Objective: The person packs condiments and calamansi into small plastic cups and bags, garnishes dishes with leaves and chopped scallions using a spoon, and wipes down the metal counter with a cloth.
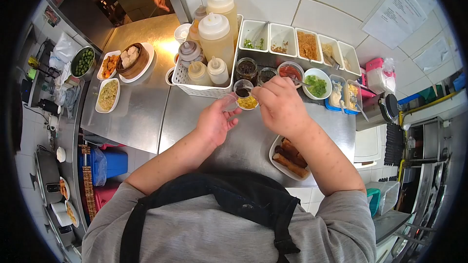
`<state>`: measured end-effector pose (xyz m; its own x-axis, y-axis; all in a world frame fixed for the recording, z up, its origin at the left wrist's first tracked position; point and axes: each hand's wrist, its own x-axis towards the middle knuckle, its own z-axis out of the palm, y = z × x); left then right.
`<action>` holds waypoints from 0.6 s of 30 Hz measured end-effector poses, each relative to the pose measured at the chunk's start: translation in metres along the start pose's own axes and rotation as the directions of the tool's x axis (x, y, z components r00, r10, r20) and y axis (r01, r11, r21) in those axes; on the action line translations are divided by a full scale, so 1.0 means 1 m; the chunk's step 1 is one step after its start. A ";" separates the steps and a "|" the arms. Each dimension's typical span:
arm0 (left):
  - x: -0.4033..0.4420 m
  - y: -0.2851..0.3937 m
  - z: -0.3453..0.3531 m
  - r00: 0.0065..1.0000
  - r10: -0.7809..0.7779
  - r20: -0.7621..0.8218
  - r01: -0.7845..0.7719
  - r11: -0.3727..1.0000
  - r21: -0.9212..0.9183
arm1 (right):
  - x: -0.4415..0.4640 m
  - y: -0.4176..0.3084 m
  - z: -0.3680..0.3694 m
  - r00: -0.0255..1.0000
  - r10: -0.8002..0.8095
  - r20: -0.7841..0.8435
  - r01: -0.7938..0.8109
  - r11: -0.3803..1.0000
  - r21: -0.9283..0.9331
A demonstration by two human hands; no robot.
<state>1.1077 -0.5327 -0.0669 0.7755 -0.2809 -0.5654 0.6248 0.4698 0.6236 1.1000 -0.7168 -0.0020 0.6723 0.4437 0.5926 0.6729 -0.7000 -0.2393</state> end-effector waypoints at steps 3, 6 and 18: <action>0.002 0.003 0.001 1.000 -0.001 -0.005 0.001 1.000 -0.017 | 0.001 0.004 0.000 1.000 -0.010 0.003 0.010 1.000 -0.010; 0.003 0.007 0.003 1.000 -0.005 0.000 0.005 1.000 -0.026 | 0.003 0.005 0.002 0.999 -0.015 -0.030 0.015 1.000 -0.013; 0.003 0.006 -0.006 0.999 -0.029 0.033 0.028 1.000 0.014 | 0.040 0.046 0.026 0.990 0.099 -0.096 -0.110 0.986 -0.123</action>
<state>1.1130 -0.5260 -0.0679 0.7599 -0.3216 -0.5649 0.6476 0.4497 0.6151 1.1660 -0.7171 -0.0096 0.7026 0.3166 0.6373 0.5515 -0.8082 -0.2066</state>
